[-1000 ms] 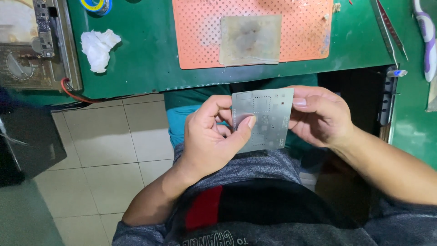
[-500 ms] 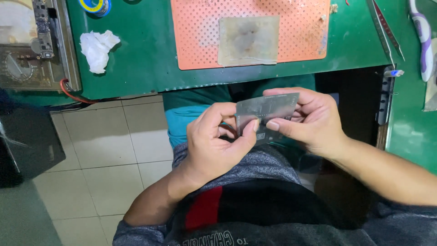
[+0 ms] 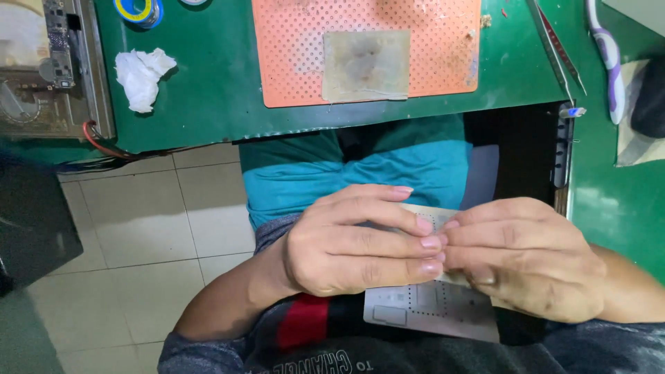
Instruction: The person holds a small circuit board and uses tweezers to pick up tiny electronic components from a container. They place the components onto the board and use a hot air gun to solder them in place.
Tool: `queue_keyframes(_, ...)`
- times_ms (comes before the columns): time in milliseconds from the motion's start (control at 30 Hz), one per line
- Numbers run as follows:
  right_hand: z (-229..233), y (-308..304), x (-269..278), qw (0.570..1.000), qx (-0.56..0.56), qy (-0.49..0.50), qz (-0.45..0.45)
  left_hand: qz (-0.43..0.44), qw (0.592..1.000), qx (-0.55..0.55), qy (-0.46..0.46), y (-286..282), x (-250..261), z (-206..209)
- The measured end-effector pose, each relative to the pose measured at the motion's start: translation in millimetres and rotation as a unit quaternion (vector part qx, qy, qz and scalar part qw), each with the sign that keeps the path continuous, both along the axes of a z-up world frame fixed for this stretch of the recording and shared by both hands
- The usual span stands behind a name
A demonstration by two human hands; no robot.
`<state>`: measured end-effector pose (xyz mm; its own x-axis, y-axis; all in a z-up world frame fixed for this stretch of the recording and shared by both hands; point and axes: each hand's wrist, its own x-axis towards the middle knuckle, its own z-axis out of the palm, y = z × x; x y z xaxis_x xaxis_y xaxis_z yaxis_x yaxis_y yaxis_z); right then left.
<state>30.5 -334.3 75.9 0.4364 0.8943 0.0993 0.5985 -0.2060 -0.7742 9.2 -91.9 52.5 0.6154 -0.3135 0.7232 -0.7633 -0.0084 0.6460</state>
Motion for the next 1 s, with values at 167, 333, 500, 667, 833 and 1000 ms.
queue_keyframes(167, 24.5, 21.0, 11.0, 0.975, 0.077, -0.206, 0.037, 0.022, 1.000, -0.003, 0.000, 1.1, -5.8, 7.9)
queue_keyframes(333, 12.5, 31.2, 13.4, 0.957, 0.100, -0.272, 0.021, 0.042, 0.999, -0.021, 0.027, 3.8, -10.1, 2.3)
queue_keyframes(500, 0.0, 52.4, 20.6, 0.940, 0.204, -0.247, -0.120, 0.062, 0.991, -0.044, 0.110, 6.0, -3.0, -3.9)
queue_keyframes(667, -21.5, 43.4, 31.8, 0.966, 0.117, -0.119, -0.199, 0.116, 0.968, 0.053, 0.217, 32.0, 36.7, -13.9)
queue_keyframes(833, -32.9, 43.2, 43.2, 0.979, 0.061, -0.082, -0.177, 0.087, 0.891, 0.224, 0.385, 47.1, 96.9, 7.6)
queue_keyframes(1000, -26.8, 46.0, 42.5, 0.988, -0.038, -0.094, -0.119, 0.002, 0.886, 0.338, 0.319, 35.9, 146.0, -5.9)
